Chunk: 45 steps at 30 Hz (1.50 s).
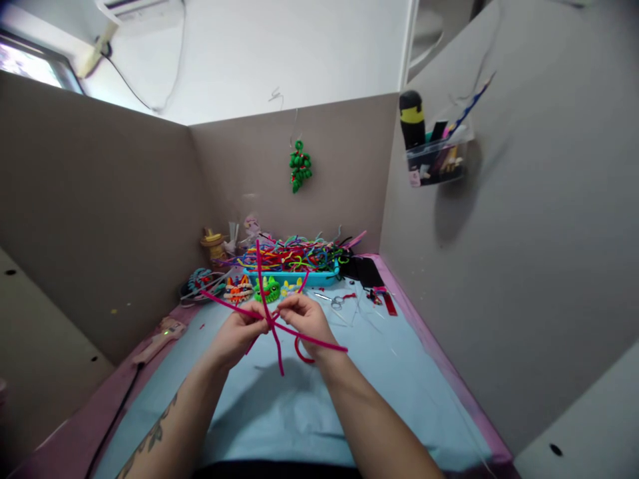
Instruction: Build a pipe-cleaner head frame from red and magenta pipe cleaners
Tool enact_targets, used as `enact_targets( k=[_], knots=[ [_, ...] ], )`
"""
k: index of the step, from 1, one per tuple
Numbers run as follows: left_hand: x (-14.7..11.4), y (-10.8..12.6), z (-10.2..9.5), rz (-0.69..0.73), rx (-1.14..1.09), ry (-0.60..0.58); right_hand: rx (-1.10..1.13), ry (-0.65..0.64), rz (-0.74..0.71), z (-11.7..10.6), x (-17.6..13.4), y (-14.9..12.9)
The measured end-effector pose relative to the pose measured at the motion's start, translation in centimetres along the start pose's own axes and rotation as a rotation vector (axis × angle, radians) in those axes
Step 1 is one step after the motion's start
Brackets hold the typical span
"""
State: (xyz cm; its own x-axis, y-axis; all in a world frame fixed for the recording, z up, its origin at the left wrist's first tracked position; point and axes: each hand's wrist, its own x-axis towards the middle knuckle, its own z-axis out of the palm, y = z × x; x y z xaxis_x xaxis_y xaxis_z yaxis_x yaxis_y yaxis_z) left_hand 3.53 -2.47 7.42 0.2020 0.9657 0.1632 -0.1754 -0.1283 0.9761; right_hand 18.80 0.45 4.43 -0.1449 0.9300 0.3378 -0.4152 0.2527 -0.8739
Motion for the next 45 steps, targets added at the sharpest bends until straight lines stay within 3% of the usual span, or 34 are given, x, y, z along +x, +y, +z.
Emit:
enact_targets(
  k=[12,20,23,26,32,36,45],
  knots=[
    [-0.3,0.5,-0.5,0.086,0.129,-0.104,-0.002,-0.034,-0.137,0.3,-1.1,-2.3],
    [0.6,0.3,-0.2,0.052,0.120,0.122,0.059,0.075,-0.028,-0.6,0.0,-2.1],
    [1.2,-0.1,0.0,0.082,0.072,0.227,-0.022,-0.063,0.059,-0.5,0.1,-1.5],
    [1.4,-0.6,0.4,0.116,0.064,0.304,-0.032,-0.160,0.045,0.2,0.0,-0.5],
    [0.7,-1.5,1.5,0.126,0.174,0.361,-0.043,0.114,-0.006,1.0,0.2,1.2],
    [0.8,-1.8,1.8,0.128,0.195,0.361,-0.064,0.158,0.004,1.0,0.2,1.4],
    [1.0,-2.9,1.9,-0.016,-0.093,0.265,-0.105,0.223,0.005,1.3,0.0,1.0]
  ],
)
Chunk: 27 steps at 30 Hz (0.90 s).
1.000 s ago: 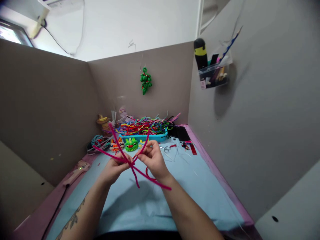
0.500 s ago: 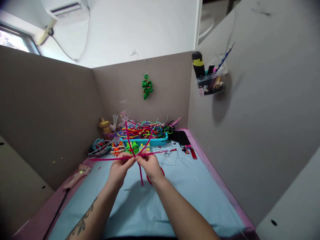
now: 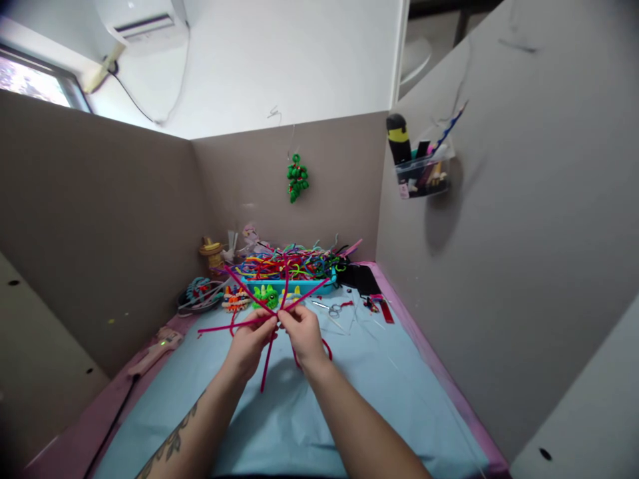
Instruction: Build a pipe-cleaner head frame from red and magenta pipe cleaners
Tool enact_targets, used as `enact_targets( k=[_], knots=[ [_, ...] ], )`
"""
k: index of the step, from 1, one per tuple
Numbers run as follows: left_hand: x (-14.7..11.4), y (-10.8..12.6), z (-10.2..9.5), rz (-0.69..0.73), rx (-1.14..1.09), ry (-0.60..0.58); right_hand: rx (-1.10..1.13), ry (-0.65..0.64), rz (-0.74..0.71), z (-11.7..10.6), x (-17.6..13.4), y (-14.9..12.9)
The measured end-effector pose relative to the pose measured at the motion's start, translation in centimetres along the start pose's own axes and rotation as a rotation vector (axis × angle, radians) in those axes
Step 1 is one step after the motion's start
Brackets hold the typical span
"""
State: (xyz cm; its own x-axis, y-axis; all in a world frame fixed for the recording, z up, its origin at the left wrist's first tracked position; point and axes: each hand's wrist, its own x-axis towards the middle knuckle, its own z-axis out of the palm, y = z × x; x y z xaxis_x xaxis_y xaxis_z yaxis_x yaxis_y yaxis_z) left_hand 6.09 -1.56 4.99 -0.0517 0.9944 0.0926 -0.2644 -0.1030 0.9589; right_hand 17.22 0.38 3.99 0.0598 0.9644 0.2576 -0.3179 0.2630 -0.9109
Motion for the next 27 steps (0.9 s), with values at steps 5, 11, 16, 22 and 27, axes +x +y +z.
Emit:
enact_targets(
  k=[5,11,16,22,27],
  knots=[
    [-0.2,0.1,0.3,-0.017,-0.044,0.000,0.072,0.039,0.005,0.6,-0.1,-0.5],
    [-0.1,0.5,0.3,-0.057,-0.139,0.053,0.195,-0.033,0.039,0.7,0.3,-0.6],
    [0.1,0.5,-0.1,-0.045,-0.209,0.087,0.232,0.005,0.115,0.8,0.8,-0.1],
    [1.3,0.1,-1.2,0.003,-0.343,0.173,0.239,0.000,0.268,2.2,1.2,-0.1],
    [1.8,0.2,-2.6,0.002,-0.296,0.222,0.206,-0.087,0.311,3.5,1.4,0.4]
  ],
)
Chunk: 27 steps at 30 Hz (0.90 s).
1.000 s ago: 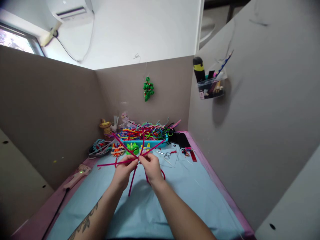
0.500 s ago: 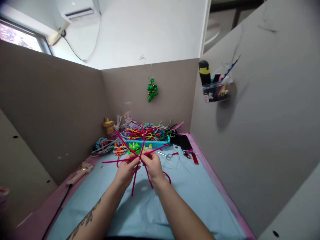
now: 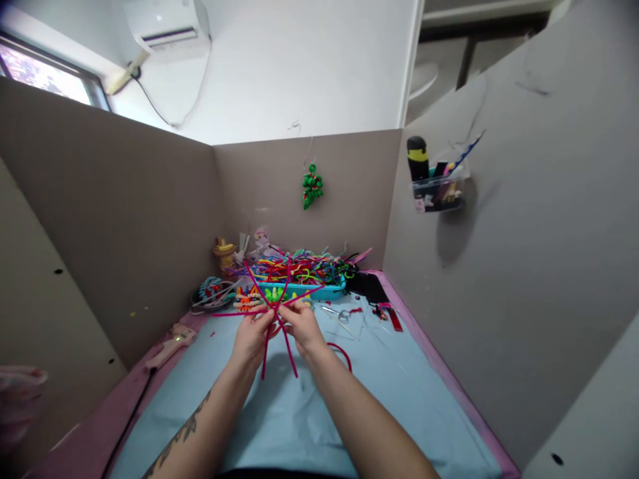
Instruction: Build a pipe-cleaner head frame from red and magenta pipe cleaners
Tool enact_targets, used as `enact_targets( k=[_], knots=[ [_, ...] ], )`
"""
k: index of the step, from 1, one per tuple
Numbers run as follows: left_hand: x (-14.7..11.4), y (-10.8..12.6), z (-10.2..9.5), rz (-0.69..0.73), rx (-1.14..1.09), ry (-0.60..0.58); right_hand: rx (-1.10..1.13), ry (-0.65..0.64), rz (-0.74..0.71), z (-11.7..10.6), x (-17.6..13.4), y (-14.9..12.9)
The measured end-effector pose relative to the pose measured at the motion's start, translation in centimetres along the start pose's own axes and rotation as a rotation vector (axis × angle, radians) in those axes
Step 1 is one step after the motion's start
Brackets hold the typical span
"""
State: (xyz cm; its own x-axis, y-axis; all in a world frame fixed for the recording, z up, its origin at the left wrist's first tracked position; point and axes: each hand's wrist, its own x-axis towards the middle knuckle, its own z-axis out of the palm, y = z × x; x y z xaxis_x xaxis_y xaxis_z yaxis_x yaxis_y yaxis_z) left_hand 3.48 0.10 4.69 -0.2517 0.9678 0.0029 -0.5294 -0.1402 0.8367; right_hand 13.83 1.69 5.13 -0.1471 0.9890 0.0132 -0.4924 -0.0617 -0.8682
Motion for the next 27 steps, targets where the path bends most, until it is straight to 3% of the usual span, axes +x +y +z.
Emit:
enact_targets(
  k=[6,12,21,27],
  knots=[
    [-0.3,0.6,-1.0,0.109,0.093,-0.042,0.005,0.002,-0.153,1.9,0.2,1.3],
    [-0.8,1.6,-1.3,0.243,0.211,-0.049,-0.012,-0.020,-0.201,2.7,0.3,1.4],
    [-0.6,0.9,-1.4,-0.008,0.085,-0.101,-0.141,-0.004,-0.228,1.0,0.6,1.1],
    [-0.8,0.2,-0.8,-0.030,0.112,-0.085,-0.152,0.013,-0.244,0.5,0.3,1.0]
  ],
)
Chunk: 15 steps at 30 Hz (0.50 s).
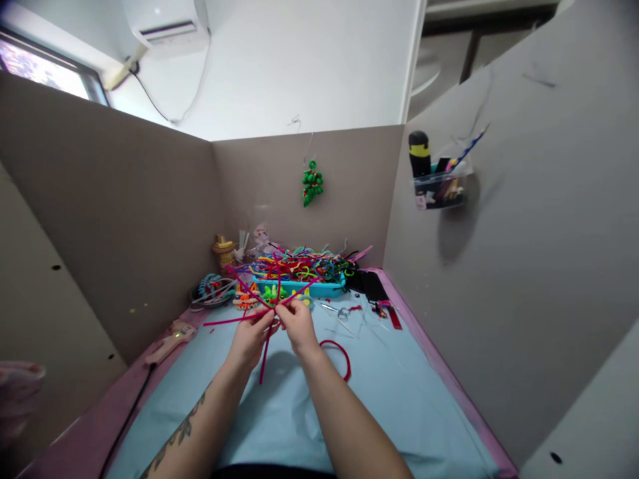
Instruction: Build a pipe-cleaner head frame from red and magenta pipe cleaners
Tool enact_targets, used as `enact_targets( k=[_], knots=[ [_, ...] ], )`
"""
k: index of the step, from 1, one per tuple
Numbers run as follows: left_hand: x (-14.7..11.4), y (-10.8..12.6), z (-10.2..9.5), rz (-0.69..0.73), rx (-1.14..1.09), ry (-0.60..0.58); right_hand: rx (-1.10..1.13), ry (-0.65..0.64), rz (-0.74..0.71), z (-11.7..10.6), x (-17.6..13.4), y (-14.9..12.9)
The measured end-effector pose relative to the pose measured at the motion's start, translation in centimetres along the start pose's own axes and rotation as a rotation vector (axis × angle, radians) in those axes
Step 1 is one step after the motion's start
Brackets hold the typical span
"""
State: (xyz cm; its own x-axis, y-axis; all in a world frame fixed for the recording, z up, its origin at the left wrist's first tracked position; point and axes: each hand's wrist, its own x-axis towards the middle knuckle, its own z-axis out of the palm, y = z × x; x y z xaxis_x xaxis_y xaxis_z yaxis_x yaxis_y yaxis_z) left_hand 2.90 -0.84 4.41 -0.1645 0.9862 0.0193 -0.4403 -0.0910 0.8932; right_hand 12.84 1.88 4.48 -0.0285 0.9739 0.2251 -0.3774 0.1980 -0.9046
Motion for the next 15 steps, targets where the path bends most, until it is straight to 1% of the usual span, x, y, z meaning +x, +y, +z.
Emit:
enact_targets(
  k=[5,9,15],
  knots=[
    [-0.20,0.05,0.11,0.011,0.004,-0.037,0.075,-0.025,0.022,0.20,-0.30,-0.27],
    [-0.26,0.10,-0.08,0.020,0.009,-0.058,0.042,-0.048,0.027,0.22,-0.51,-0.39],
    [-0.13,0.22,-0.19,0.045,0.065,-0.034,0.012,-0.029,0.011,0.02,-0.52,-0.29]
  ],
)
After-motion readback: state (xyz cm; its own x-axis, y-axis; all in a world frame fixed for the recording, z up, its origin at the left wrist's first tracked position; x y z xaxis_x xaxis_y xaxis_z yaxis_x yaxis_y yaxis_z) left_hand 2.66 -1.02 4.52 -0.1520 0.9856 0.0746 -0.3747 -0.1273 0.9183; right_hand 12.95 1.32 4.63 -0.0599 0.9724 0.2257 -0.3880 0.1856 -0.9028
